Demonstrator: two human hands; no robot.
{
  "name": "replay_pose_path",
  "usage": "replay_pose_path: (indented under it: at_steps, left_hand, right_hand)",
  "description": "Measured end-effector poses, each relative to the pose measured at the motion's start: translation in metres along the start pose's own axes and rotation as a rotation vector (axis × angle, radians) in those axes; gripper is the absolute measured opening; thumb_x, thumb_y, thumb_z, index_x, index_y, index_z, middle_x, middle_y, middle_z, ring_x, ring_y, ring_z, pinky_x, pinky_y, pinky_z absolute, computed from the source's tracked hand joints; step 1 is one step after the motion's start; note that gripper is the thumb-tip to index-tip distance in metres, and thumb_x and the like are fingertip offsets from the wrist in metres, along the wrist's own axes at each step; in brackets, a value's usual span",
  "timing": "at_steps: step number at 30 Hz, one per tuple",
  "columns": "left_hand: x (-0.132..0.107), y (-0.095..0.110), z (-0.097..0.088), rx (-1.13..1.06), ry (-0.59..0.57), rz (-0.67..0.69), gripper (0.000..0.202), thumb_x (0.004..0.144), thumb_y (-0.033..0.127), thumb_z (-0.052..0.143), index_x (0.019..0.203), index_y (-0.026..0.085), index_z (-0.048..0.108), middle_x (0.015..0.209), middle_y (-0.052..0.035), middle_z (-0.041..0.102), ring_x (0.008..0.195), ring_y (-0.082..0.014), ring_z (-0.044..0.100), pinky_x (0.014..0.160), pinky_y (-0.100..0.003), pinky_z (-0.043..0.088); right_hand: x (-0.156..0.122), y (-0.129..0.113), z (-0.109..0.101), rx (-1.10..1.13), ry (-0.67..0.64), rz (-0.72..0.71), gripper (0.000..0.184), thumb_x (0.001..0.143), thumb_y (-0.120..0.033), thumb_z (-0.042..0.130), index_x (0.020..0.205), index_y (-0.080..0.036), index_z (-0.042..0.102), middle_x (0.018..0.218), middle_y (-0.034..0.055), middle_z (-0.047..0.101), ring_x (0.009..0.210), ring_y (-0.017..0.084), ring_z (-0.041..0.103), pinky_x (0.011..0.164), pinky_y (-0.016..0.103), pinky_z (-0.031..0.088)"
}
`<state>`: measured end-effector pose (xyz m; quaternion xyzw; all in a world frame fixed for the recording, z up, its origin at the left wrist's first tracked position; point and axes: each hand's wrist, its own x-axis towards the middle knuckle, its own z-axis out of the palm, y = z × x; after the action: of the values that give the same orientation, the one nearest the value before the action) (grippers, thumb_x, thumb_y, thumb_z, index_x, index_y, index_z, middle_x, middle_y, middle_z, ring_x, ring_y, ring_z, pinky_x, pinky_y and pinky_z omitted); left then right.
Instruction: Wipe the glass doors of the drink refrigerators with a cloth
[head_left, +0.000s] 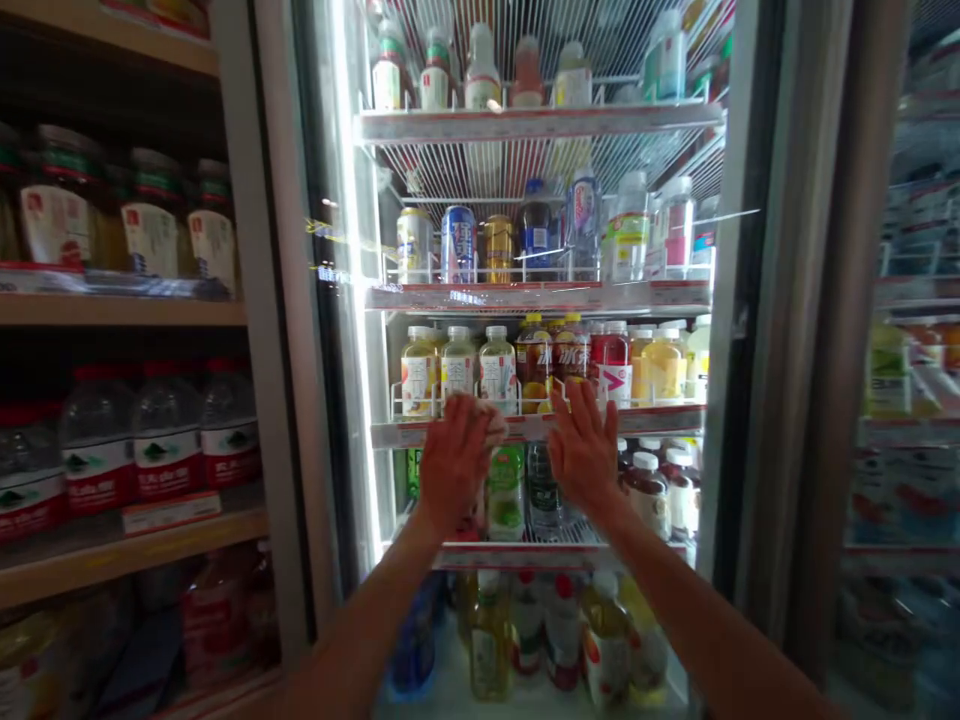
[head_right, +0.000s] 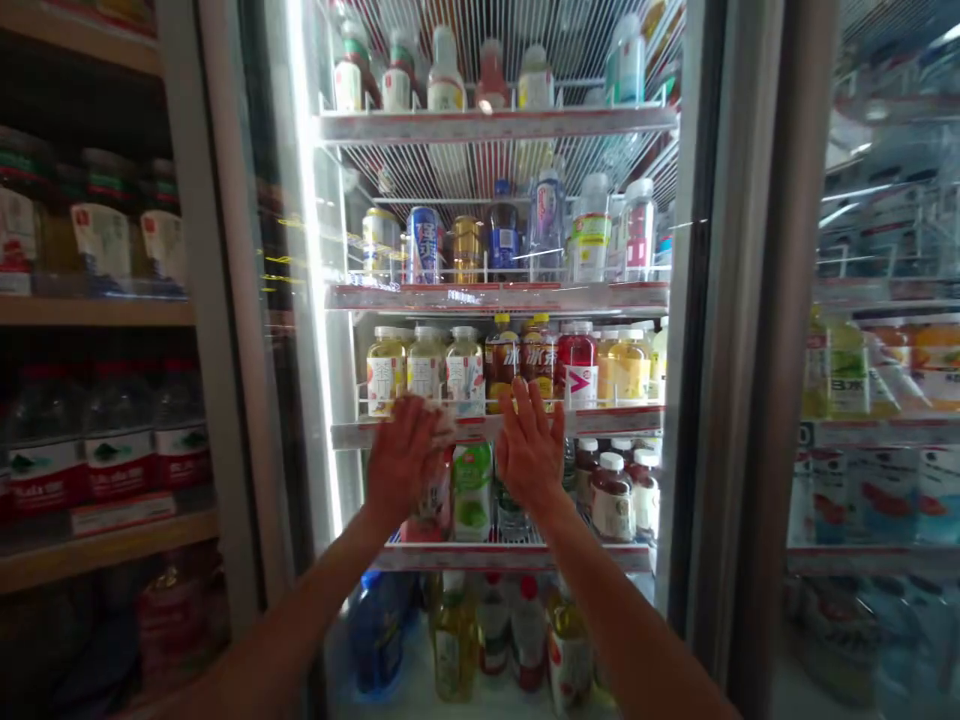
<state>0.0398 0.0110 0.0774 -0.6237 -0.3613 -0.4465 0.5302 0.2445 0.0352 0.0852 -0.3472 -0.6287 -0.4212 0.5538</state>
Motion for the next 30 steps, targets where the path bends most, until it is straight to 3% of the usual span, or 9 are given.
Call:
replay_pose_path:
  at_steps: [3,6,10,13,17,20,26,28,30]
  left_hand:
    - [-0.011,-0.05,-0.015,0.06,0.082,-0.284,0.054,0.089,0.028,0.044,0.14,0.015,0.032,0.145,-0.0174,0.033,0.139,-0.024,0.021,0.113,-0.045,0.021]
    - [-0.016,-0.055,-0.018,0.076,0.153,-0.427,0.056,0.09,0.025,0.042,0.143,0.014,0.026,0.149,-0.019,0.025,0.14,-0.0258,0.017,0.112,-0.047,0.022]
    - [-0.024,-0.006,-0.007,-0.029,0.018,-0.023,0.056,0.089,0.023,0.042,0.143,0.019,0.027,0.149,-0.0124,0.028,0.14,-0.0235,0.018,0.112,-0.041,0.025]
    - [-0.035,-0.005,-0.007,-0.044,-0.034,0.082,0.054,0.088,0.024,0.044,0.141,0.021,0.032,0.145,-0.0113,0.036,0.139,-0.0226,0.023,0.113,-0.04,0.023]
    - [-0.044,-0.053,-0.018,0.029,0.084,-0.294,0.056,0.089,0.026,0.043,0.142,0.018,0.028,0.148,-0.0155,0.029,0.139,-0.0247,0.021,0.113,-0.046,0.021]
    - [-0.042,-0.054,-0.019,0.014,0.153,-0.439,0.058,0.09,0.026,0.041,0.144,0.016,0.023,0.151,-0.0172,0.019,0.141,-0.0269,0.015,0.113,-0.05,0.019]
    - [-0.061,0.011,-0.01,-0.141,-0.062,0.177,0.057,0.086,0.02,0.048,0.141,0.02,0.031,0.147,-0.0113,0.032,0.139,-0.0227,0.022,0.113,-0.041,0.024]
    - [-0.074,0.001,-0.016,-0.114,-0.077,0.175,0.056,0.087,0.02,0.048,0.14,0.019,0.032,0.146,-0.012,0.034,0.138,-0.0219,0.023,0.114,-0.04,0.022]
    - [-0.087,-0.024,-0.024,-0.044,-0.037,0.042,0.059,0.087,0.021,0.048,0.142,0.019,0.028,0.148,-0.0129,0.029,0.139,-0.021,0.019,0.115,-0.04,0.019]
  right_hand:
    - [-0.004,0.003,-0.003,0.002,-0.025,0.015,0.058,0.091,-0.024,0.038,0.146,-0.021,0.019,0.146,0.0096,0.037,0.139,0.022,0.026,0.113,0.048,0.016]
    - [-0.009,-0.005,-0.003,0.023,-0.04,0.052,0.061,0.091,-0.024,0.037,0.147,-0.02,0.014,0.149,0.0105,0.032,0.14,0.025,0.021,0.113,0.05,0.016]
    - [-0.014,-0.013,0.0,0.053,-0.025,0.062,0.063,0.091,-0.024,0.038,0.148,-0.02,0.012,0.15,0.0099,0.029,0.142,0.025,0.016,0.113,0.051,0.014]
    - [-0.016,-0.008,-0.002,0.062,-0.024,0.02,0.062,0.09,-0.021,0.039,0.147,-0.022,0.013,0.149,0.0085,0.032,0.141,0.022,0.018,0.113,0.048,0.014]
    - [-0.018,-0.005,-0.005,0.067,-0.043,0.014,0.063,0.09,-0.021,0.039,0.148,-0.022,0.012,0.148,0.0086,0.033,0.141,0.021,0.02,0.114,0.047,0.015]
    - [-0.021,-0.013,-0.002,0.071,-0.028,0.063,0.064,0.091,-0.022,0.038,0.148,-0.02,0.01,0.15,0.0105,0.029,0.142,0.023,0.014,0.113,0.05,0.014]
    - [-0.024,-0.017,0.002,0.08,-0.013,0.074,0.065,0.091,-0.024,0.038,0.148,-0.021,0.008,0.151,0.0099,0.028,0.142,0.022,0.013,0.114,0.05,0.013]
    - [-0.025,-0.011,-0.001,0.082,-0.025,0.041,0.065,0.091,-0.022,0.038,0.148,-0.023,0.007,0.151,0.0085,0.028,0.142,0.021,0.014,0.114,0.049,0.013]
    - [-0.025,-0.006,-0.003,0.088,-0.042,0.018,0.066,0.091,-0.021,0.038,0.148,-0.023,0.006,0.151,0.008,0.028,0.142,0.021,0.015,0.114,0.048,0.014]
